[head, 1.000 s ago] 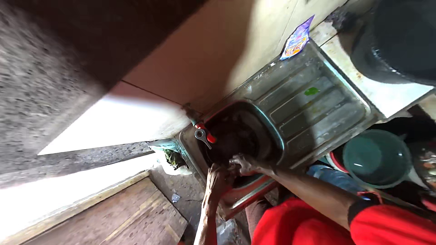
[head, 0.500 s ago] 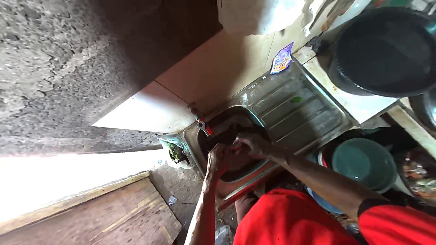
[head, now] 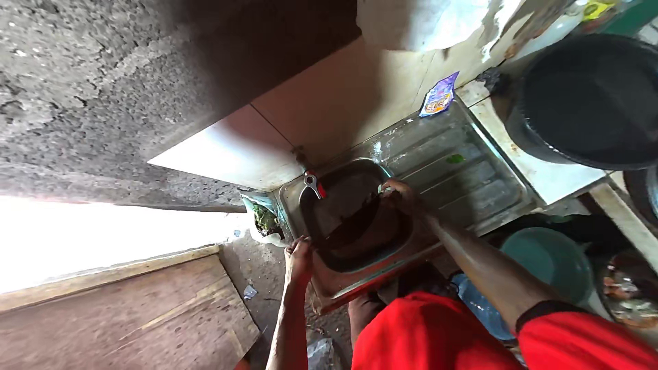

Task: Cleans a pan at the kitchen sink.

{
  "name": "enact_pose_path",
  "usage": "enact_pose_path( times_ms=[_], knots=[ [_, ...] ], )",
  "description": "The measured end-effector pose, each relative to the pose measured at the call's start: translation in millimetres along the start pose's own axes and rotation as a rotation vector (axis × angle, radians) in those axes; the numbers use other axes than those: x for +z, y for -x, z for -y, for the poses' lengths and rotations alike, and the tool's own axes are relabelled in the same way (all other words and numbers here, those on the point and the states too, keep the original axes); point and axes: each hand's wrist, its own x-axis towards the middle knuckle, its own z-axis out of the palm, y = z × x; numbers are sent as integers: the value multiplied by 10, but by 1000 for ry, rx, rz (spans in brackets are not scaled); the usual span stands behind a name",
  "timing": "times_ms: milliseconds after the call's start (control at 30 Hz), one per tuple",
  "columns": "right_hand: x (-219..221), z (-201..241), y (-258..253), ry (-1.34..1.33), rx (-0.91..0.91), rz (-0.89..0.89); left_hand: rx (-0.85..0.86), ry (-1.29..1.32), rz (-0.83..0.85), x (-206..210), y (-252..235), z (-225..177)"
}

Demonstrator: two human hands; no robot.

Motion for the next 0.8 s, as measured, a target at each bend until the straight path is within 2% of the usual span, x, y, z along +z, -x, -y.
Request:
enact_pose_path(
  times_ms=[67,133,200,300,367,467,600,700,800],
  knots=[
    [49,-76,-7,57,111,-40,70,-80,102,-92,56,96],
    [42,-14,-5,84,285,-110,194,-230,248,-126,72,180],
    [29,70,-6,55,395,-201,293,-360,321,-74,82,238],
    [93,203,1,-22,451,-256,491,-539,349,-40,29,401],
    [228,250,-35,-106,484,-246,542,-770,289,-71,33,520],
    [620,335,-80,-316,553,-216,441,-1033,165,-136,137,737],
    [1252,475,-64,-441,739,-130,323,-1005,51,-273,243,1027],
    [1635,471,3,-466,817,-84,204,-972,-152,-206,259,965],
    [1872,496,52,-496,850,-59,-15,-1015,-271,-115,209,838]
  ],
)
